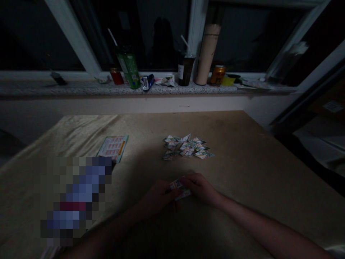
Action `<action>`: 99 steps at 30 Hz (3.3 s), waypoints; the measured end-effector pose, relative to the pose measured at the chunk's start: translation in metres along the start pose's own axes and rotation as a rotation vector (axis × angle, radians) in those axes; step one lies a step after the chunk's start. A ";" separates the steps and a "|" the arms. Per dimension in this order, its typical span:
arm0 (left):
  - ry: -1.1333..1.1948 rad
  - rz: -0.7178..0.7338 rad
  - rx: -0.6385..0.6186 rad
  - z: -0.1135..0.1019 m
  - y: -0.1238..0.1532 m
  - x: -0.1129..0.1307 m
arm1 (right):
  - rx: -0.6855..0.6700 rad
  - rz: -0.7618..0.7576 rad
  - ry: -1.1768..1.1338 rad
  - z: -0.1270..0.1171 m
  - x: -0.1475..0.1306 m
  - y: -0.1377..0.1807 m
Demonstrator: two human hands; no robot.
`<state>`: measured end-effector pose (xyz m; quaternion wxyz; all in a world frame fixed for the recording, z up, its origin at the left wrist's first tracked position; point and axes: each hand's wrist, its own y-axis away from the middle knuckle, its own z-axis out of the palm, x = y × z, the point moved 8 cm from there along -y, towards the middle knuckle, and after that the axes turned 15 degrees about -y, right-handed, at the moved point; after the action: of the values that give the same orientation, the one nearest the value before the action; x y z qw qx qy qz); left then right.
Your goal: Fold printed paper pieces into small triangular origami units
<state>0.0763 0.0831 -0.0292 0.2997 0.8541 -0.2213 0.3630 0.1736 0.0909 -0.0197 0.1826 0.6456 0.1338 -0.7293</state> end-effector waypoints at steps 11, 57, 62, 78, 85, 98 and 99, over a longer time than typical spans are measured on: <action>0.009 -0.022 0.055 -0.004 0.001 0.002 | -0.027 -0.037 0.070 -0.001 0.002 -0.002; 0.115 -0.024 0.348 -0.020 0.005 -0.008 | -0.118 0.040 -0.140 0.019 0.009 0.007; 0.224 0.019 0.356 -0.022 0.007 -0.007 | -0.104 0.091 -0.124 0.016 0.008 0.007; 0.133 0.075 0.309 -0.019 0.007 0.004 | -0.113 0.081 -0.241 0.016 0.009 0.006; 0.089 0.034 0.246 -0.013 0.005 0.002 | -0.039 0.001 0.011 0.010 0.002 0.006; 0.064 0.128 0.159 -0.010 0.003 0.012 | 0.023 -0.009 -0.078 0.001 0.004 0.003; 0.052 0.133 0.153 -0.010 0.002 0.012 | 0.046 -0.003 -0.090 -0.001 0.005 0.003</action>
<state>0.0780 0.0858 -0.0137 0.2143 0.8483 -0.2411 0.4200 0.1752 0.0882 -0.0250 0.1726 0.6160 0.1095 -0.7607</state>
